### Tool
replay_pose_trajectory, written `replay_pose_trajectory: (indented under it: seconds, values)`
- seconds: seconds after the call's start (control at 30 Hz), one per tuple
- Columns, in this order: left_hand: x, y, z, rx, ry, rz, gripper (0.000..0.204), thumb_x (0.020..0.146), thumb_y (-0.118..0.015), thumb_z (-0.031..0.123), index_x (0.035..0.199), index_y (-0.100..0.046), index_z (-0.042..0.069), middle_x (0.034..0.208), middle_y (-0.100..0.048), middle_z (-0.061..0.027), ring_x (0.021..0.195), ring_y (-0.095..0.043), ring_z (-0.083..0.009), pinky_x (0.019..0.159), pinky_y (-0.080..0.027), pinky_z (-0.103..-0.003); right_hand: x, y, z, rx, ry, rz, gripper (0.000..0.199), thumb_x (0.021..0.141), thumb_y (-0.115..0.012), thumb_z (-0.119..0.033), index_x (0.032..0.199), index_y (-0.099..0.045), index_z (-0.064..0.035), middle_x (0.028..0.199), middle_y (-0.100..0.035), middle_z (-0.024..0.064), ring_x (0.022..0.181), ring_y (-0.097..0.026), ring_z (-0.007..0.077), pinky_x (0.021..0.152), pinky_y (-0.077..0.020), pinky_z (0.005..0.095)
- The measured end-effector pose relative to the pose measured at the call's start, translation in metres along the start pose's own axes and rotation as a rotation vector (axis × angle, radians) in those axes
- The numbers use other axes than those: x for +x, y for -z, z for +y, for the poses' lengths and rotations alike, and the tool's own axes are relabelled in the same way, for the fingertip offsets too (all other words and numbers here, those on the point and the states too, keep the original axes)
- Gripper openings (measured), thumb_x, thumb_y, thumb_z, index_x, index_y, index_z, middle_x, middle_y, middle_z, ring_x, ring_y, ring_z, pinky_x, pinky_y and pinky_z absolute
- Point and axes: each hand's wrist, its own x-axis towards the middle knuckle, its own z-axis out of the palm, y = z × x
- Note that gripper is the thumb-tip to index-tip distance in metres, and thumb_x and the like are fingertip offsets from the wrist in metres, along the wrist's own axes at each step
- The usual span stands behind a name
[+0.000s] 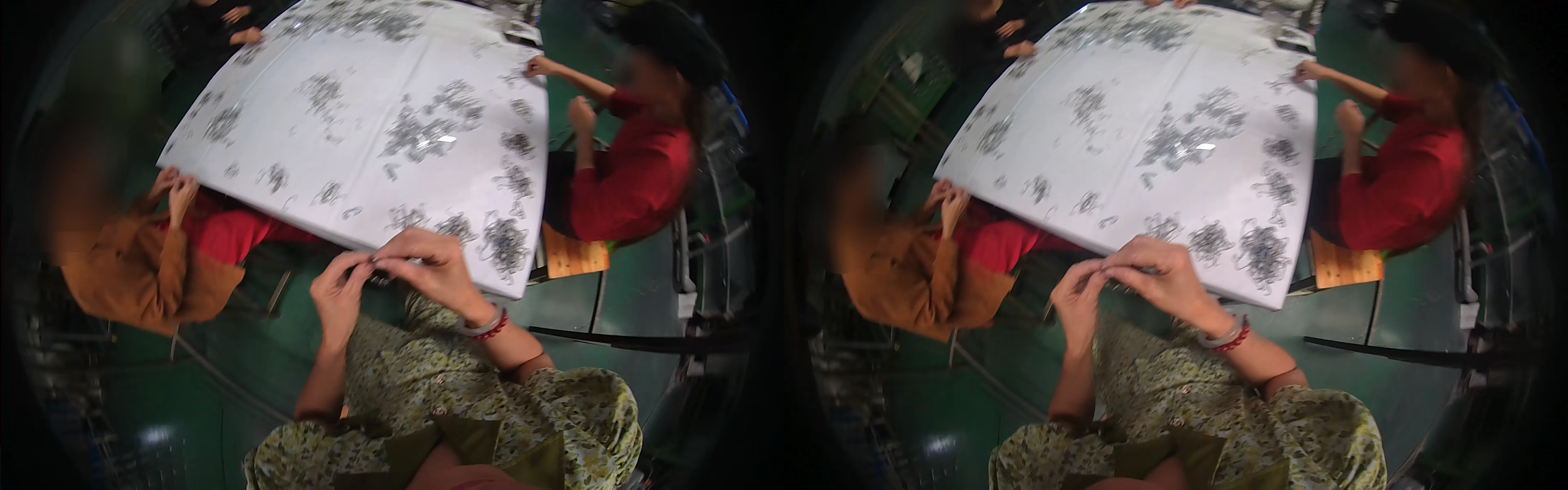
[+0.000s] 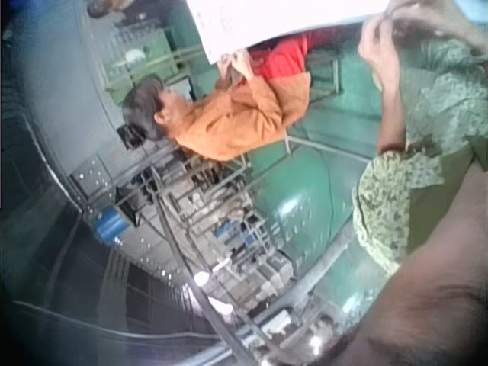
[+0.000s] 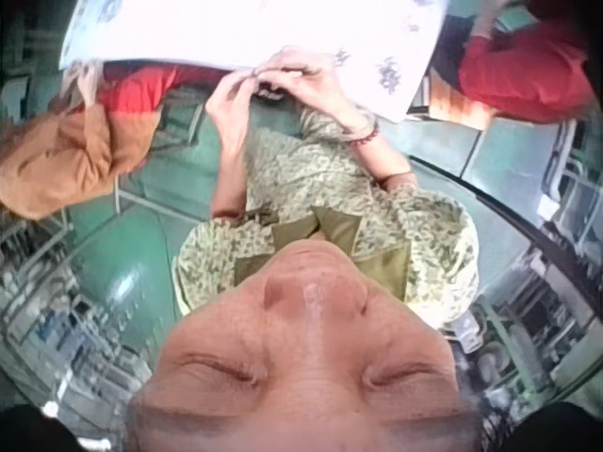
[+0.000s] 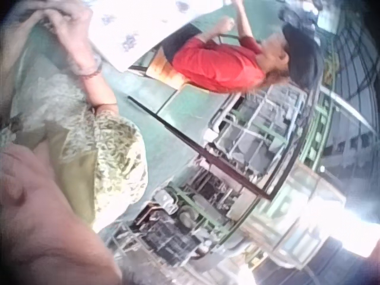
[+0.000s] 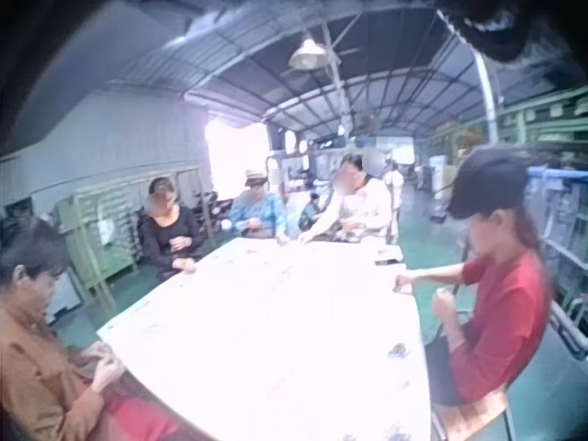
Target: The person sits at a table with two others and repeatedly picks up small wire pieces, bends them into loops, and places them onto a large white sheet. The hands work continuously with the wire components throughout the clip.
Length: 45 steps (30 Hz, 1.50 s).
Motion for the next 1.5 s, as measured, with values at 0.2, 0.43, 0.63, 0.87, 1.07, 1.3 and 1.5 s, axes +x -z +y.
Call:
replay_pose_trajectory:
  seconds: [0.2,0.43,0.63,0.87,1.07,1.3,1.5]
  values:
    - [0.000,0.009,-0.004,0.030,-0.101,-0.091,0.010,0.080,-0.069,-0.006,0.090,-0.068,-0.003,0.086,-0.068,-0.0087,0.080,-0.064,-0.0147,0.071,-0.051,-0.026,0.000,-0.005,-0.002,0.017,-0.045,-0.032,0.011,0.078,-0.070,0.005,0.088,-0.072,0.0011,0.083,-0.069,0.0095,0.076,-0.064,0.0155,0.067,-0.0509,0.0255]
    - [0.007,0.027,-0.026,0.080,-0.125,-0.244,0.018,0.078,-0.069,-0.006,0.095,-0.068,0.000,0.094,-0.068,-0.0083,0.085,-0.063,-0.0175,0.075,-0.051,-0.029,0.003,-0.008,0.006,-0.023,-0.267,-0.110,0.010,0.080,-0.070,0.001,0.090,-0.071,0.0019,0.081,-0.070,0.0086,0.073,-0.066,0.0123,0.064,-0.0513,0.0238]
    - [0.109,0.041,-0.060,0.357,-0.066,-0.087,0.020,0.086,-0.061,-0.001,0.105,-0.067,-0.002,0.100,-0.070,-0.0104,0.084,-0.063,-0.0138,0.077,-0.050,-0.027,0.007,-0.003,0.006,-0.037,-0.283,-0.122,0.010,0.079,-0.071,0.001,0.090,-0.072,0.0007,0.083,-0.070,0.0116,0.070,-0.066,0.0158,0.062,-0.0517,0.0262]
    - [0.294,0.038,-0.150,1.063,-0.439,-0.232,0.015,0.083,-0.062,0.007,0.096,-0.070,0.008,0.097,-0.066,-0.0093,0.094,-0.058,-0.0292,0.082,-0.049,-0.039,0.007,-0.001,0.014,-0.018,-0.274,-0.191,0.011,0.078,-0.072,0.005,0.088,-0.072,0.0001,0.084,-0.071,0.0100,0.071,-0.066,0.0157,0.062,-0.0512,0.0255]
    - [0.315,0.029,-0.167,1.234,-0.357,-0.525,0.011,0.084,-0.061,0.008,0.092,-0.068,0.005,0.092,-0.065,-0.0119,0.094,-0.060,-0.0297,0.081,-0.050,-0.039,0.004,0.005,0.020,-0.008,-0.227,-0.179,0.016,0.078,-0.072,0.003,0.093,-0.070,-0.0001,0.082,-0.067,0.0104,0.069,-0.064,0.0193,0.060,-0.0503,0.0285]
    - [0.248,-0.008,-0.141,0.805,-0.120,-0.351,0.017,0.088,-0.060,0.011,0.099,-0.068,-0.001,0.097,-0.068,-0.0169,0.092,-0.065,-0.0314,0.084,-0.049,-0.037,-0.001,0.000,0.010,0.029,-0.193,-0.160,0.012,0.079,-0.071,0.001,0.091,-0.071,0.0004,0.080,-0.068,0.0111,0.067,-0.064,0.0178,0.060,-0.0499,0.0276]
    - [0.224,-0.008,-0.150,0.732,0.096,-0.207,0.019,0.086,-0.065,0.015,0.093,-0.070,-0.001,0.090,-0.069,-0.0191,0.086,-0.066,-0.0339,0.079,-0.051,-0.041,-0.015,-0.004,0.008,0.101,-0.335,-0.121,0.014,0.083,-0.067,0.003,0.097,-0.070,0.0022,0.081,-0.068,0.0088,0.065,-0.061,0.0108,0.058,-0.0503,0.0238]
